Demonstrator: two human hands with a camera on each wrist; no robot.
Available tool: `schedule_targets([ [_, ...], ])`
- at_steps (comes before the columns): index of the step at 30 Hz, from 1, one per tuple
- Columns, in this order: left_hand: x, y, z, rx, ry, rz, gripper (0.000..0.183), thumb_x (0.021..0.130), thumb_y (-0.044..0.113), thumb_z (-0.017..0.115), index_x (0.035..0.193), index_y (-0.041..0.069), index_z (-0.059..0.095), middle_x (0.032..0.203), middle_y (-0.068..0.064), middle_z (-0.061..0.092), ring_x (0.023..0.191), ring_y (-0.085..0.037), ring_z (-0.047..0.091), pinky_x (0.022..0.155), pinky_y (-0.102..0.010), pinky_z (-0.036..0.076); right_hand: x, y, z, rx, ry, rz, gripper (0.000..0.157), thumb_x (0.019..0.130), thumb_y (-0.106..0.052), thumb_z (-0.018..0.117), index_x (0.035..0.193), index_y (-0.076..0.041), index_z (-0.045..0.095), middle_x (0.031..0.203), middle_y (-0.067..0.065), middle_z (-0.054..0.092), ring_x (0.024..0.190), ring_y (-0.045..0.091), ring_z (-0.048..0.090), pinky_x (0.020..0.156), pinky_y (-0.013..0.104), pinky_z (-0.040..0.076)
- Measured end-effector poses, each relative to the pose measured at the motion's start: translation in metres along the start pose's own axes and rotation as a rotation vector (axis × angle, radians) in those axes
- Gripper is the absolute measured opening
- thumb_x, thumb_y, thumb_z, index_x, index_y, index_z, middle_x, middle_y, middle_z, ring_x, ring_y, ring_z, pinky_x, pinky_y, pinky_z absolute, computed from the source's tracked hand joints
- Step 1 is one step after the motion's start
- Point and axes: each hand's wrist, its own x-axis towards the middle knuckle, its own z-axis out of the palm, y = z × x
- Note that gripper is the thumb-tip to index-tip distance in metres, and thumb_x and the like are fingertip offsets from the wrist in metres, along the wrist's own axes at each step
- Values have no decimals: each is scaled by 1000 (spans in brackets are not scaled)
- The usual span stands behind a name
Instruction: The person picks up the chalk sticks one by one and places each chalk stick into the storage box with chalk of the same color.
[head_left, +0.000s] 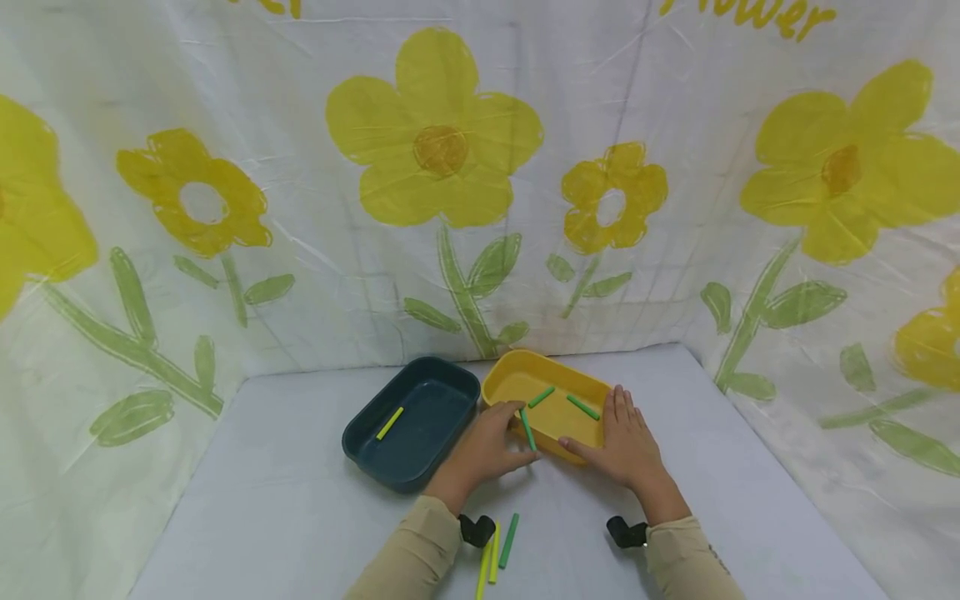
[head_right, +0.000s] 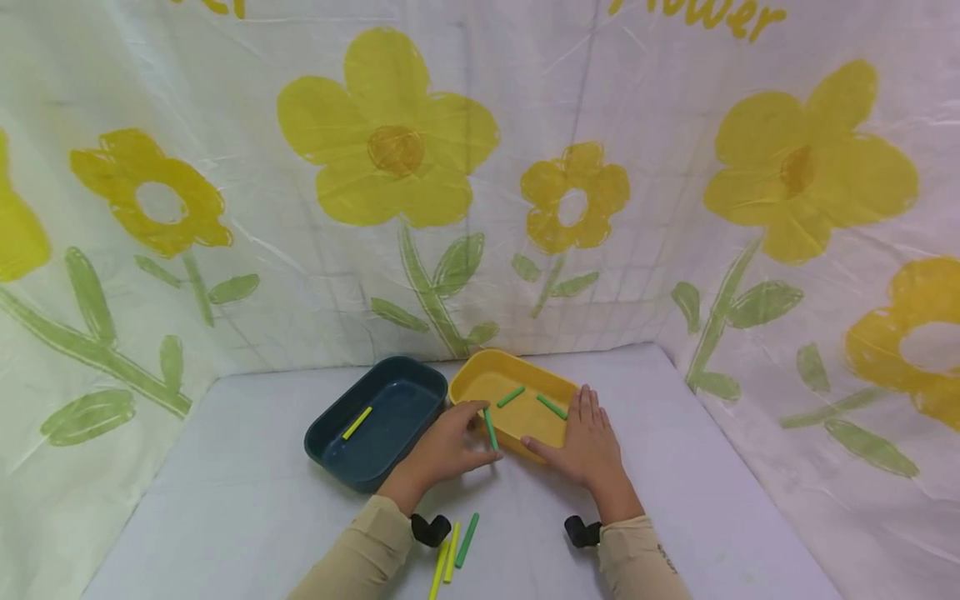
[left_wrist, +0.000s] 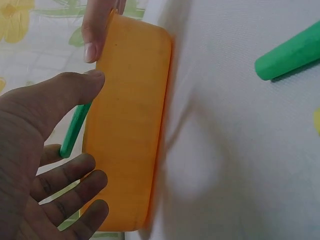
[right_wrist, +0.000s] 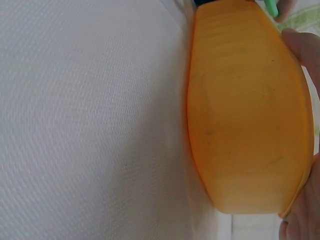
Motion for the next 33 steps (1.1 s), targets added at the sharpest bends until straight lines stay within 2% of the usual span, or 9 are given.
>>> schedule_targets([
  [6, 4, 3, -2, -25, 0, -33, 80, 88, 39, 88, 153, 8, 53, 132, -5, 69, 117, -20, 66, 102, -42, 57, 0, 0, -1, 0, 0, 2, 138, 86, -90, 54, 164, 14, 7, 174, 33, 4, 163, 51, 7, 132, 65, 12],
  [17, 11, 6, -2, -21, 41, -56, 81, 90, 49, 83, 155, 12, 52, 117, -6, 69, 102, -20, 63, 89, -36, 55, 1, 1, 1, 5, -8, 11, 138, 86, -90, 54, 165, 13, 5, 175, 32, 1, 163, 50, 5, 132, 65, 11],
  [25, 17, 7, 1, -20, 64, -73, 85, 91, 51, 81, 158, 10, 48, 132, -10, 67, 113, -22, 67, 93, -38, 59, 3, 2, 3, 0, -6, 14, 139, 85, -91, 53, 165, 12, 5, 175, 32, 3, 163, 49, 4, 132, 65, 11],
  [33, 18, 11, 1, 6, 65, -65, 86, 93, 47, 81, 161, 10, 45, 123, -10, 69, 104, -23, 66, 89, -38, 57, 3, 4, 3, 2, -9, 18, 139, 85, -92, 53, 165, 12, 5, 175, 31, 2, 164, 48, 3, 132, 64, 10],
])
